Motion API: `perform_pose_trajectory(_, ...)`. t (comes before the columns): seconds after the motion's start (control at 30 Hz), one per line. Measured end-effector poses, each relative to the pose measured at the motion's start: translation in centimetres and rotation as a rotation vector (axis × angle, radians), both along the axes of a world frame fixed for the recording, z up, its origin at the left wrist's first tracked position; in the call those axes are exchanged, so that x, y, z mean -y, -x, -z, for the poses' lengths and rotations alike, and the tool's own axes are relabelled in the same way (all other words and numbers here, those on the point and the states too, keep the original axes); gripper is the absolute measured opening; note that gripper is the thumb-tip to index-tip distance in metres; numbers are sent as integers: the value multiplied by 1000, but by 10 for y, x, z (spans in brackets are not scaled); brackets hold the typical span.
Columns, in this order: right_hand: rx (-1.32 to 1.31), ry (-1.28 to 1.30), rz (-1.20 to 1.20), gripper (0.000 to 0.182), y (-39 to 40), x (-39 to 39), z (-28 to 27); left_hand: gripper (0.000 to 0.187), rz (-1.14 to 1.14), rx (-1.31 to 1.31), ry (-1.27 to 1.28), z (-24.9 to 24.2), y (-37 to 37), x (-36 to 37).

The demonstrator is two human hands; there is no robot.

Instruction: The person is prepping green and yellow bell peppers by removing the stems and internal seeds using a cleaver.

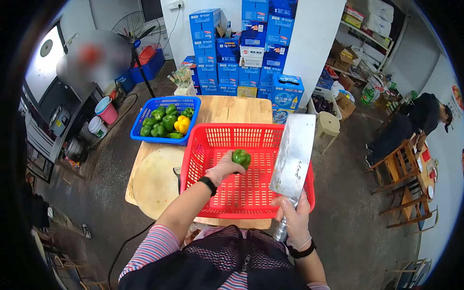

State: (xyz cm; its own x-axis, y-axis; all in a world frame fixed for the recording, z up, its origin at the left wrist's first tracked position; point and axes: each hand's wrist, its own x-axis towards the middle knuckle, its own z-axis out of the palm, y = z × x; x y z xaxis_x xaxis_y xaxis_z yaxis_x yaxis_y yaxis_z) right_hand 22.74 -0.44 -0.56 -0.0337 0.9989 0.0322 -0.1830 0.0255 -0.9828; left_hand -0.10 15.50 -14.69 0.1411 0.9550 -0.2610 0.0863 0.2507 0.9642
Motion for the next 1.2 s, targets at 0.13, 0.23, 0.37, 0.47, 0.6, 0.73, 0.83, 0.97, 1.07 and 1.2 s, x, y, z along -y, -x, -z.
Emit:
perform_pose_trajectory(0.13, -48, -90, -33, 33, 4, -14, -2, 82, -61, 213, -166, -91, -8, 69)
perform_pose_trajectory(0.23, -175, -174, -57, 37, 19, -21, -17, 84, -168, -29, -422, -120, -8, 114)
perform_pose_trajectory(0.37, -221, -215, -176, 41, 37, -20, -33, 81, -362, -13, -628, -126, -15, 144)
perform_pose_trajectory(0.47, -191, -229, -320, 34, 45, -18, -32, 82, -491, -192, -702, -138, -17, 160)
perform_pose_trajectory(0.6, -94, -313, -434, 31, 52, -20, -23, 82, -597, -432, -852, -141, -11, 166)
perform_pose_trajectory(0.73, 40, -358, -441, 35, 54, -23, -21, 79, -654, -544, -853, -151, -12, 171)
perform_pose_trajectory(0.83, 92, -381, -460, 34, 53, -25, -18, 75, -692, -690, -927, -154, -12, 172)
perform_pose_trajectory(0.97, 190, -379, -458, 38, 51, -29, -9, 76, -617, -636, -893, -146, -12, 172)
perform_pose_trajectory(1.07, 94, -314, -477, 39, 53, -31, -13, 76, -573, -563, -855, -144, -12, 171)
perform_pose_trajectory(1.2, 37, -295, -467, 37, 49, -40, 2, 75, -511, -514, -808, -145, -11, 169)
